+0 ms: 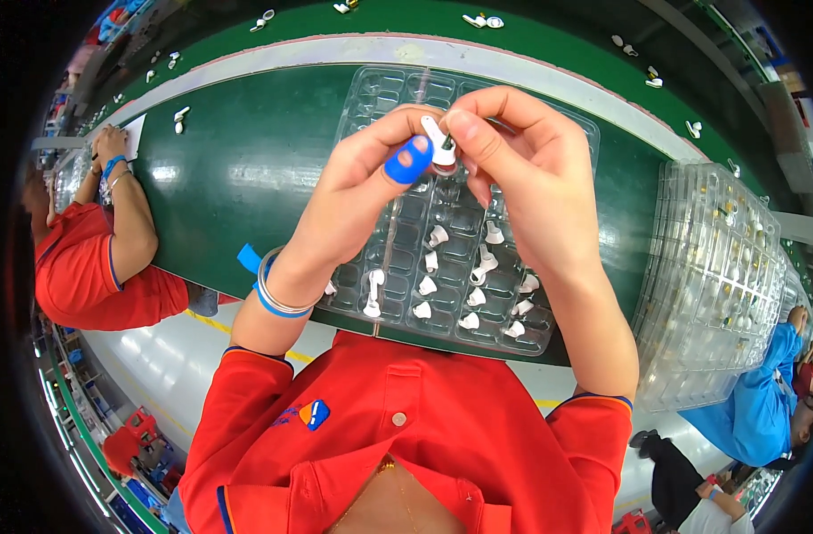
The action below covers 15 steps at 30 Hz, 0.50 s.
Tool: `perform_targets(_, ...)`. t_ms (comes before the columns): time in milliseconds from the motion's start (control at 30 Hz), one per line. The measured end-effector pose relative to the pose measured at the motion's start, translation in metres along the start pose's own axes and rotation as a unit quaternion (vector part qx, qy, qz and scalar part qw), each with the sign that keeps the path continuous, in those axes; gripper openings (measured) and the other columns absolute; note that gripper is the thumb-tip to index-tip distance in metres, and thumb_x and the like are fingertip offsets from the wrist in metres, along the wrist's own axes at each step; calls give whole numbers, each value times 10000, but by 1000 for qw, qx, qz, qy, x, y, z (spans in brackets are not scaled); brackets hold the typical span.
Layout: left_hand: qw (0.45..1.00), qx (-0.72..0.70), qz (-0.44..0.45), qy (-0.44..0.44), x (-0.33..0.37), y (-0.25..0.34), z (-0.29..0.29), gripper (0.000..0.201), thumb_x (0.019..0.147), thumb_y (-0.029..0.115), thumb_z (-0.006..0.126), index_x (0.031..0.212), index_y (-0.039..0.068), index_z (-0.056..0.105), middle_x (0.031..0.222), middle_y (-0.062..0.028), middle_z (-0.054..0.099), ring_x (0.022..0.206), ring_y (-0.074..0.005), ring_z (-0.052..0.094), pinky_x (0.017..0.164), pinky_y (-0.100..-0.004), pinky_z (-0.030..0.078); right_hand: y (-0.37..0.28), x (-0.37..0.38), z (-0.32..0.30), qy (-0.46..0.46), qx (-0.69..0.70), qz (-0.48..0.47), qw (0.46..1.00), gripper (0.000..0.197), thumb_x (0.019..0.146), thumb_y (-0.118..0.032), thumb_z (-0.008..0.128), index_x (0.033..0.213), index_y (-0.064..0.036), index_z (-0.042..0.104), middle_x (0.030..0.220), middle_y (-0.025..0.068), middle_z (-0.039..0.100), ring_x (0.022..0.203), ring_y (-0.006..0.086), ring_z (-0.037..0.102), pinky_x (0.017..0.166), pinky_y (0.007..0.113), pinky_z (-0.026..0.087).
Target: The person assembles small electronic components by hand, picking small plastic parts and metal clips from a component tray and snapping them together into a plastic housing.
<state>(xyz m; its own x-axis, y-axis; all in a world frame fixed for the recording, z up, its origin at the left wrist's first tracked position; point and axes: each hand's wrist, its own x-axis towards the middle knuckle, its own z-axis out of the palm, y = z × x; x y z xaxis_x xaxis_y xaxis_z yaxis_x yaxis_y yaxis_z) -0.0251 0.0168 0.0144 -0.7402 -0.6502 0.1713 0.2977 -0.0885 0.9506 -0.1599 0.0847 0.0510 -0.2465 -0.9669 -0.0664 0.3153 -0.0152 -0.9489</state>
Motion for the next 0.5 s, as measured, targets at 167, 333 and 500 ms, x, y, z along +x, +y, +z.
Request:
perform_targets(167, 997, 77, 5, -30, 0, 7, -3, 191, 873, 161, 484, 976, 1, 499, 863, -49, 483, 794, -134, 488, 687, -256, 388, -6, -1, -3, -30, -33, -2, 999, 137, 855, -102, 518, 835, 32, 540, 824, 62, 518, 580, 56, 434, 426, 172, 340)
perform_targets(333, 955, 273, 119, -19, 1, 9, -4, 145, 862, 112, 459, 966, 13, 471, 882, -121, 492, 805, -275, 511, 699, -334, 401, -1, 0, -2, -25, -32, 17, 999, 138, 844, -107, 540, 849, 29, 560, 744, 42, 523, 550, 53, 447, 415, 174, 349)
perform_targets(500, 957, 277, 80, -36, -2, 10, -5, 191, 881, 130, 444, 996, -21, 467, 938, -97, 500, 843, -190, 500, 772, -276, 394, 0, -1, 0, 2, -53, 4, 999, 140, 841, -112, 552, 865, 25, 569, 653, 17, 523, 526, 48, 457, 422, 173, 354)
